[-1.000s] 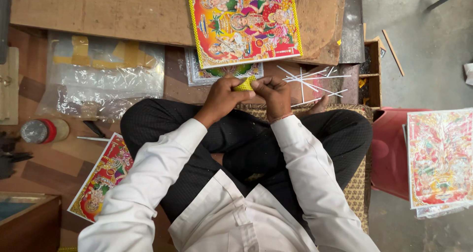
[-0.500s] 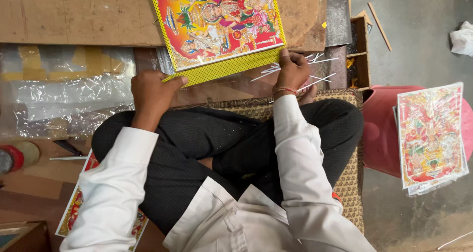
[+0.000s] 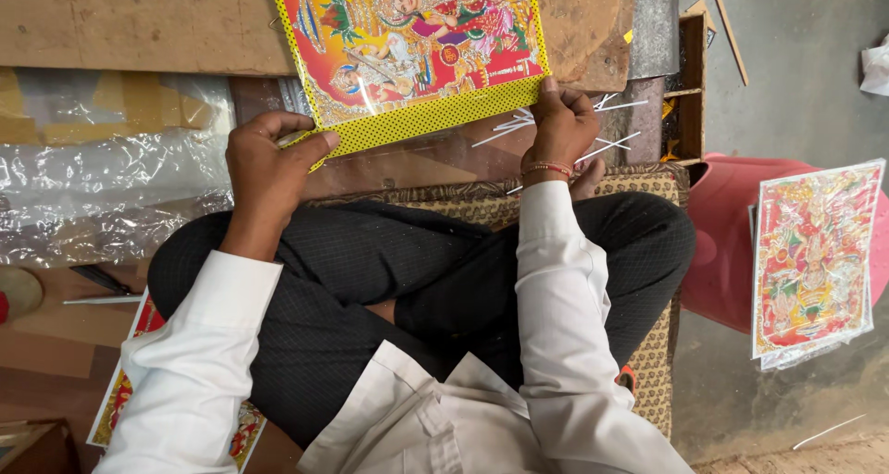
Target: The person applies yellow patterned tape to the edges of a printed image mounted on cardboard, trims excess tape with scissors, and places the finished framed print on a stack. The person repeats this process for multiple prints.
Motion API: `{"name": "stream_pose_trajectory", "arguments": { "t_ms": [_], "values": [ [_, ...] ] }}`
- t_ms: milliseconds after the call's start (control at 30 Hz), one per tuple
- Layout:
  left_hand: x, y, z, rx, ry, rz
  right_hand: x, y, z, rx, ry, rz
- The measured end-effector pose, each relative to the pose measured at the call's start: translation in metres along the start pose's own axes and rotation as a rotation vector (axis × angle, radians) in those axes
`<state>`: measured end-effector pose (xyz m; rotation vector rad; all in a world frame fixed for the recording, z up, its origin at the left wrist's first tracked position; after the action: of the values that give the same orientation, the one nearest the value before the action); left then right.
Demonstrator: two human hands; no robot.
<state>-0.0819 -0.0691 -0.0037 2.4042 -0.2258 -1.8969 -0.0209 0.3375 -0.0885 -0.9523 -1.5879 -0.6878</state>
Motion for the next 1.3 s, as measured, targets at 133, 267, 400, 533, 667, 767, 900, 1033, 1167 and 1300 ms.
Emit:
{"name": "stream_pose_trajectory", "arguments": {
  "t_ms": [133,267,400,533,667,767,900,1033,1167,1300],
  "values": [
    [-0.002,-0.001,0.0,0.006,-0.022,0.0,-0.002,0.001,0.002,0.009,0.0,-0.01],
    [-0.003,0.0,0.0,0.002,-0.009,-0.018,-0.002,0.0,0.004,-0.003,-0.012,-0.007],
    [-0.005,-0.001,0.0,0.008,-0.01,-0.032,0.0,0.0,0.003,-0.012,-0.008,-0.014],
    [-0.006,-0.001,-0.001,0.009,0.011,-0.046,0.009,-0.005,-0.003,-0.023,-0.007,-0.008],
    [-0.004,0.0,0.0,-0.003,0.014,-0.043,0.023,-0.008,-0.013,-0.093,-0.04,-0.108],
    [0.001,0.0,0.001,-0.014,-0.001,-0.066,0.027,-0.009,-0.018,-0.13,-0.068,-0.208],
    [0.009,0.001,0.004,-0.017,-0.066,-0.06,0.039,-0.008,-0.015,-0.155,0.213,-0.352],
    [0.015,0.004,0.001,-0.025,-0.091,0.077,0.033,-0.015,0.003,0.0,0.323,-0.329],
    [0.004,0.006,-0.007,-0.044,-0.254,0.081,0.024,-0.018,0.014,0.116,0.227,-0.247],
    [0.004,0.008,0.0,-0.102,-0.113,0.12,0.027,-0.017,0.008,0.075,0.163,-0.306]
  ]
}}
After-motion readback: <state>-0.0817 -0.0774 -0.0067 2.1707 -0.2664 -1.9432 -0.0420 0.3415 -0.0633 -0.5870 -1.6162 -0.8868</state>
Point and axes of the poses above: each hand's wrist, its own z-axis towards the middle knuckle, its own y-axis out of the back of the hand, x = y × z, the point moved 6 cm from there along z, towards the middle knuckle, and after that the axes turned 10 degrees about -z, right-handed, at the moved point
